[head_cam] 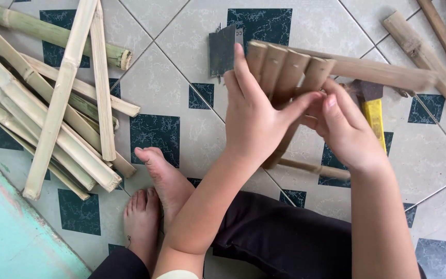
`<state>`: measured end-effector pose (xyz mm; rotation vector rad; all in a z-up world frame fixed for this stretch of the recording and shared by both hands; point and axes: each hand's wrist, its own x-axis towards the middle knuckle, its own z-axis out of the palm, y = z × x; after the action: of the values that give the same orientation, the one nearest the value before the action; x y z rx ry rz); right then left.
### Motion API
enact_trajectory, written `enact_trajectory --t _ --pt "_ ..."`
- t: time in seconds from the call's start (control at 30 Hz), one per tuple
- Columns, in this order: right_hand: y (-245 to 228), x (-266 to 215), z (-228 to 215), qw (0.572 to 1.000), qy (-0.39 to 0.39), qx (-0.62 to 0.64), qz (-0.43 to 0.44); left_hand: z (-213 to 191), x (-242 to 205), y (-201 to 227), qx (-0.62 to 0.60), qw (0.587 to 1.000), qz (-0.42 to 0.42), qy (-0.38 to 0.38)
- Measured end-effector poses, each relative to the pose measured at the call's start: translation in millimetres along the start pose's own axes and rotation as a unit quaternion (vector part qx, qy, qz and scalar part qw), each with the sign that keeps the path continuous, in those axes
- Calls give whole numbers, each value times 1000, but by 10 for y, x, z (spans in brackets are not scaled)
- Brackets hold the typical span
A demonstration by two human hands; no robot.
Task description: Assembling a bamboo panel by hammering nails into individual bamboo strips to secure them to a frame.
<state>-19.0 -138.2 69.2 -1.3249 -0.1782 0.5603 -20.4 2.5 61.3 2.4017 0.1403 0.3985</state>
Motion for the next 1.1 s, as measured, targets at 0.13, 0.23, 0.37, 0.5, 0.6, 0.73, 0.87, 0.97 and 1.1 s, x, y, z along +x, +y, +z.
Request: enact_trajectory --t 0.13,0.23,0.37,0.5,0.6,0.73,0.87,0.97,1.1 --pt "167 -26 -78 987 140 21 77 -151 166 -34 -190 952 -98 -218" --pt "241 -12 -141 986 146 22 72 -141 240 -160 -338 882 -171 -280" --pt "298 15 -109 986 150 7 73 53 188 -358 -512 770 -244 -292" --pt "386 51 -86 983 159 -38 81 117 131 -363 -546 723 -299 -299" --pt "556 65 -119 971 214 -104 -14 102 80 -293 -539 785 -210 -219" --pt "510 28 -75 960 229 -153 -44 103 64 -316 -549 785 -191 -213" --pt "408 26 -34 955 231 -172 -76 31 64 -304 -553 790 -160 -210" --pt "462 -28 -92 951 231 -174 -113 -50 80 -282 -561 786 -111 -234" --pt "506 -117 -126 956 214 -131 -152 -52 85 -289 -580 773 -66 -248"
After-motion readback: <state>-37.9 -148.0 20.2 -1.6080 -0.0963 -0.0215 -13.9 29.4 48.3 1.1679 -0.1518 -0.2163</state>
